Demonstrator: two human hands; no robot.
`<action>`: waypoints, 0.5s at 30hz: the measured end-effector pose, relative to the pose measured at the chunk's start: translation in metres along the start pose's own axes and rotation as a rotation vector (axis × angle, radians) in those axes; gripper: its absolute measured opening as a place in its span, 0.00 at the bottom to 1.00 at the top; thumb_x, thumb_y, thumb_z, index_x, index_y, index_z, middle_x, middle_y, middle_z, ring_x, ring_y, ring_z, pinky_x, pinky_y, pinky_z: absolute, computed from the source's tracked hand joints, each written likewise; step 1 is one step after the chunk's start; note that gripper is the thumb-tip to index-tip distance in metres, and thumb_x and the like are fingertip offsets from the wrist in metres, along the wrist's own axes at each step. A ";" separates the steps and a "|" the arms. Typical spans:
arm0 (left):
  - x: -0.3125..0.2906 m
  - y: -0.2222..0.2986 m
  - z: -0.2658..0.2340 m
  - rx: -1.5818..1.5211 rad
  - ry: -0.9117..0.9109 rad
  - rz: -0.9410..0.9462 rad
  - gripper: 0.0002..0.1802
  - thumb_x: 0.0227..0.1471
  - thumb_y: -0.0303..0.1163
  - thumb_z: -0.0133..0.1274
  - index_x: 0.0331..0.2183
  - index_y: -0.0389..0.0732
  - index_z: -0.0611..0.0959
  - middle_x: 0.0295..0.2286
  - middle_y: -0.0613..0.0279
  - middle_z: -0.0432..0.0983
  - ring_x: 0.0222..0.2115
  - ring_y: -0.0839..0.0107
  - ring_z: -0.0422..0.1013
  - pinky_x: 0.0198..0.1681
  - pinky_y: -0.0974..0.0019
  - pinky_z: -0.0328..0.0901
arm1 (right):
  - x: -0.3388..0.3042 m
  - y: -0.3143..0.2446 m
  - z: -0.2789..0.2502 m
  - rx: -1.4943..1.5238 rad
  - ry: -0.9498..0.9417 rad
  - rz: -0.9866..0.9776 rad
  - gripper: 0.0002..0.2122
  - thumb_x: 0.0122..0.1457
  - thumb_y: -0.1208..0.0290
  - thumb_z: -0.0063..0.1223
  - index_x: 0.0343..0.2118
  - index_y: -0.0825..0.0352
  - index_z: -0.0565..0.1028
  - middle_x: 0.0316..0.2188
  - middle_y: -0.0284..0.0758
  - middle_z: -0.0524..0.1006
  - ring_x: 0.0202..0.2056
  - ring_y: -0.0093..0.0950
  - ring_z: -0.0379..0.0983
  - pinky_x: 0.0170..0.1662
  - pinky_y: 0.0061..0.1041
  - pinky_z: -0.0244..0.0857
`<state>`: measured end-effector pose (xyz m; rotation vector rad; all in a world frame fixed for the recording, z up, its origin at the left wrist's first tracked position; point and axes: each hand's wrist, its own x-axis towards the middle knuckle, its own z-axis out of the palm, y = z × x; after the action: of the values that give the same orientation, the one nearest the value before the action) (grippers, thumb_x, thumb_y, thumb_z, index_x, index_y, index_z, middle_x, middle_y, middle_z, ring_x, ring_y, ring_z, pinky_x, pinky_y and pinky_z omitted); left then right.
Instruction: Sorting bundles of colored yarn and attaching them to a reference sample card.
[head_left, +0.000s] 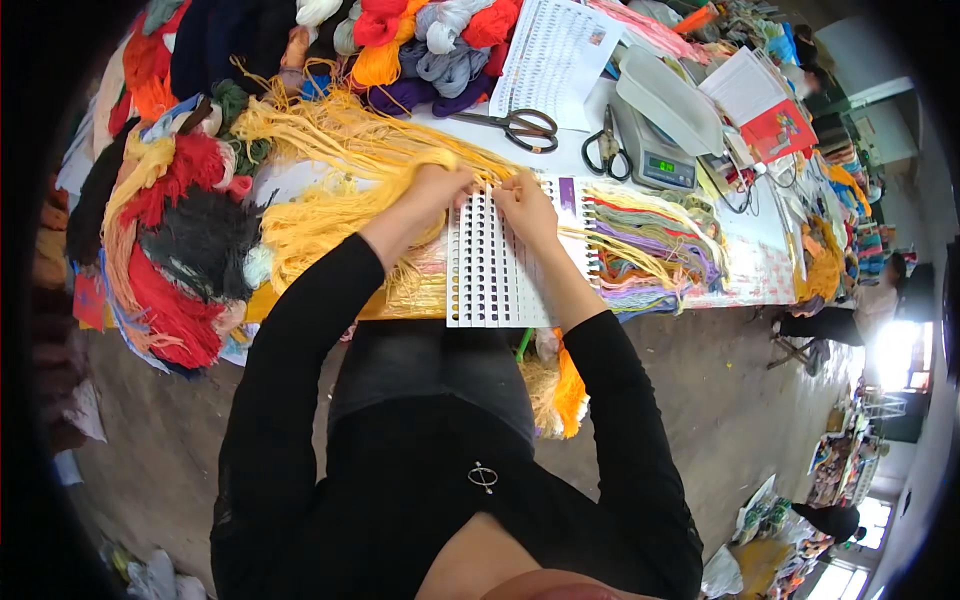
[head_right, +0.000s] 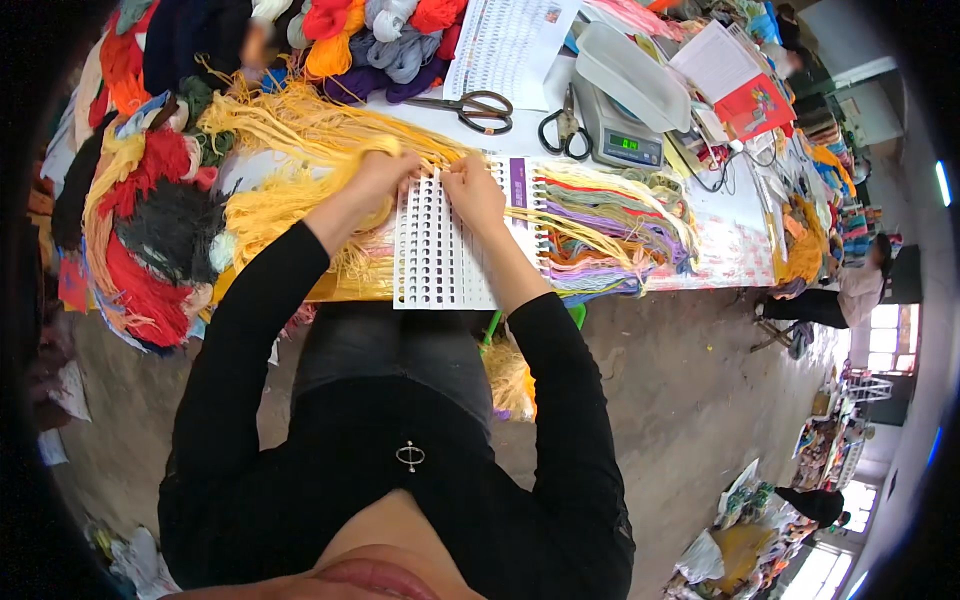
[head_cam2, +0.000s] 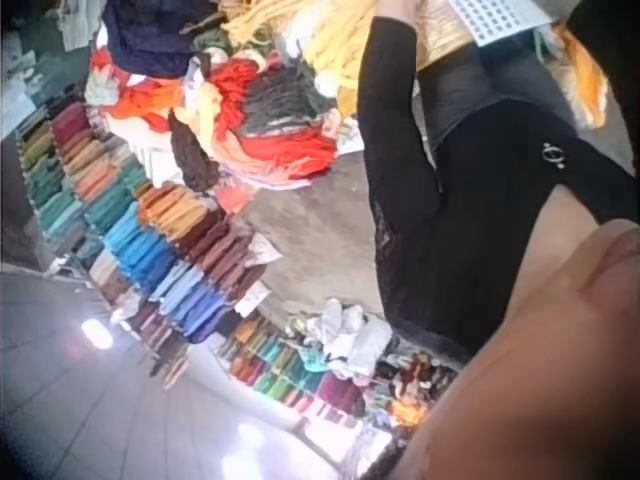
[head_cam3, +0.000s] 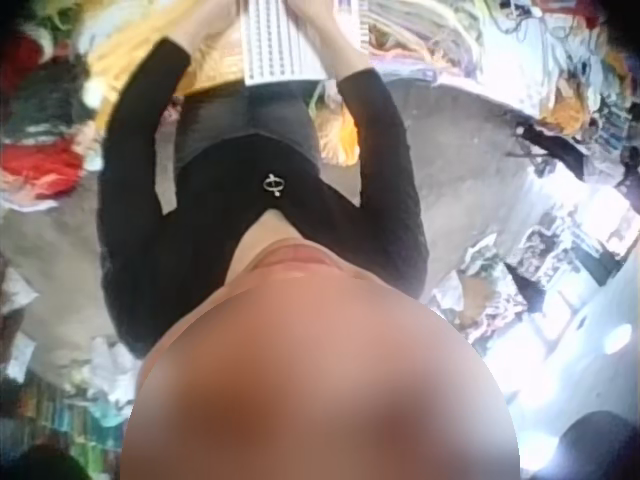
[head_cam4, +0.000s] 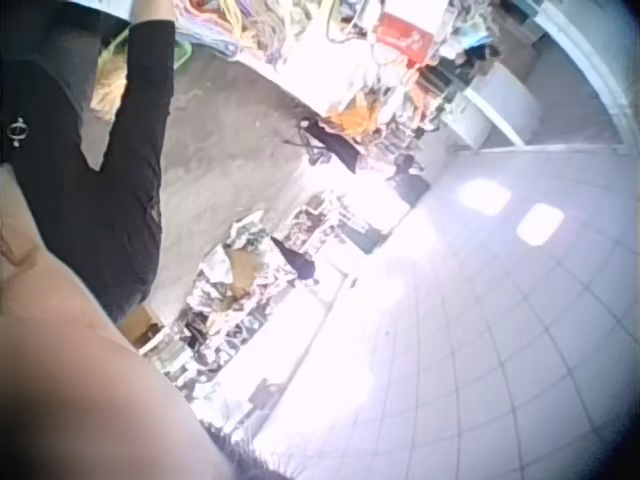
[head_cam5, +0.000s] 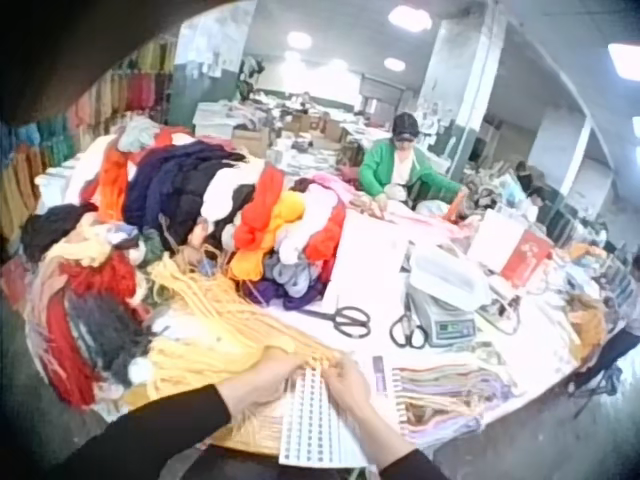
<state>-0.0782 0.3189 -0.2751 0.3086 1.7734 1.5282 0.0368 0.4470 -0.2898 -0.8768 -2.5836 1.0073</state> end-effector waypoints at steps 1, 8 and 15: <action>0.005 0.004 -0.020 -0.207 -0.092 -0.097 0.06 0.46 0.29 0.50 0.24 0.36 0.77 0.17 0.66 0.70 0.13 0.82 0.61 0.11 0.79 0.51 | -0.002 -0.005 -0.001 0.011 0.003 0.005 0.13 0.50 0.60 0.50 0.33 0.63 0.68 0.18 0.32 0.74 0.23 0.26 0.71 0.27 0.26 0.61; -0.016 0.049 -0.063 -0.972 -0.668 -0.095 0.16 0.53 0.26 0.45 0.44 0.31 0.68 0.29 0.62 0.68 0.15 0.89 0.53 0.08 0.88 0.46 | -0.016 -0.009 -0.003 -0.033 0.142 -0.098 0.09 0.53 0.62 0.46 0.34 0.59 0.67 0.21 0.32 0.75 0.24 0.36 0.73 0.27 0.35 0.61; -0.028 0.054 -0.034 -0.752 -0.669 0.010 0.28 0.53 0.21 0.38 0.56 0.46 0.57 0.42 0.50 0.68 0.16 0.89 0.56 0.11 0.89 0.50 | -0.021 -0.014 0.000 0.032 0.120 -0.033 0.09 0.53 0.64 0.46 0.36 0.59 0.69 0.22 0.33 0.75 0.27 0.32 0.72 0.31 0.28 0.62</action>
<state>-0.0978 0.2898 -0.2149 0.3806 0.6280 1.7126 0.0468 0.4261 -0.2800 -0.8563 -2.4670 0.9542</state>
